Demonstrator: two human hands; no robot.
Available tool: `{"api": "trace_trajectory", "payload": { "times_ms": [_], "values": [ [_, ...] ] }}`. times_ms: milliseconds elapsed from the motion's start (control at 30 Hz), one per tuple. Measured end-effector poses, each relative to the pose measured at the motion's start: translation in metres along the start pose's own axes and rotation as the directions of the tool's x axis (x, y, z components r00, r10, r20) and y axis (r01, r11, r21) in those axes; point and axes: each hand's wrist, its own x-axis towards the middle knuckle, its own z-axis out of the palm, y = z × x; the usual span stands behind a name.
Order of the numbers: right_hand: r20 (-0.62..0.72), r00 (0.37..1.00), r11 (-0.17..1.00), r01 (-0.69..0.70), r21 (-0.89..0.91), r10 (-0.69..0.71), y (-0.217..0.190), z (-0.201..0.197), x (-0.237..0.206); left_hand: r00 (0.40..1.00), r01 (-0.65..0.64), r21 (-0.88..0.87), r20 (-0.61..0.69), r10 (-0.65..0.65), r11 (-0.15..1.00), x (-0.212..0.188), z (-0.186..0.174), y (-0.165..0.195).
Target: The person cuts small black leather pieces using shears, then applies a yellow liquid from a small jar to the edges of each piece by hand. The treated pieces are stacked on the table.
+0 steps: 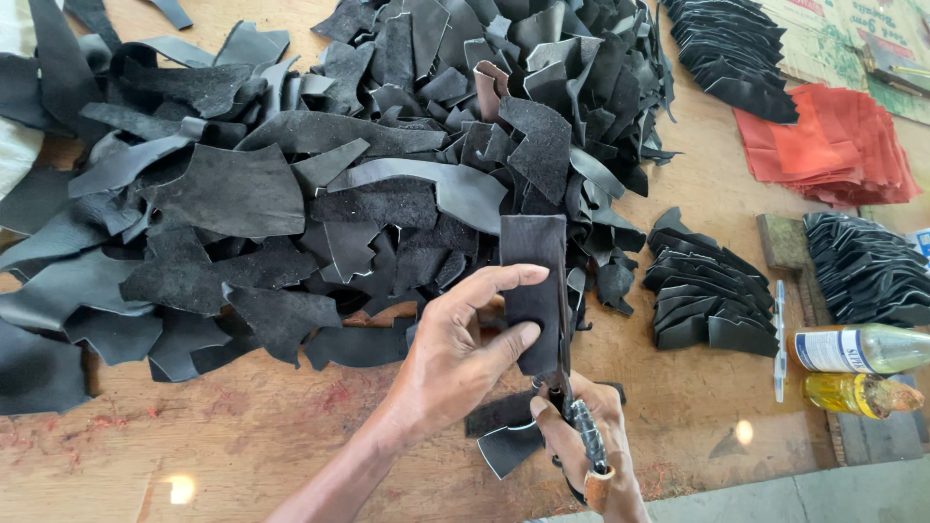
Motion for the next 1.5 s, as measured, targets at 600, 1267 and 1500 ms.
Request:
{"api": "trace_trajectory", "payload": {
  "times_ms": [600, 1267, 1500],
  "values": [
    [0.049, 0.996, 0.991, 0.072, 0.111, -0.078, -0.009, -0.005, 0.009, 0.998, -0.064, -0.077, -0.004, 0.064, 0.995, -0.001, 0.012, -0.003],
    [0.004, 1.0, 1.0, -0.01, 0.029, 0.01, -0.001, 0.006, 0.012, 0.994, -0.109, -0.019, 0.008, 0.109, 0.994, 0.0, 0.004, -0.002],
    [0.056, 0.985, 0.981, 0.16, 0.106, -0.166, -0.004, -0.002, 0.015, 0.999, -0.033, -0.052, 0.023, 0.034, 0.998, -0.005, 0.008, -0.002]
  ]
}}
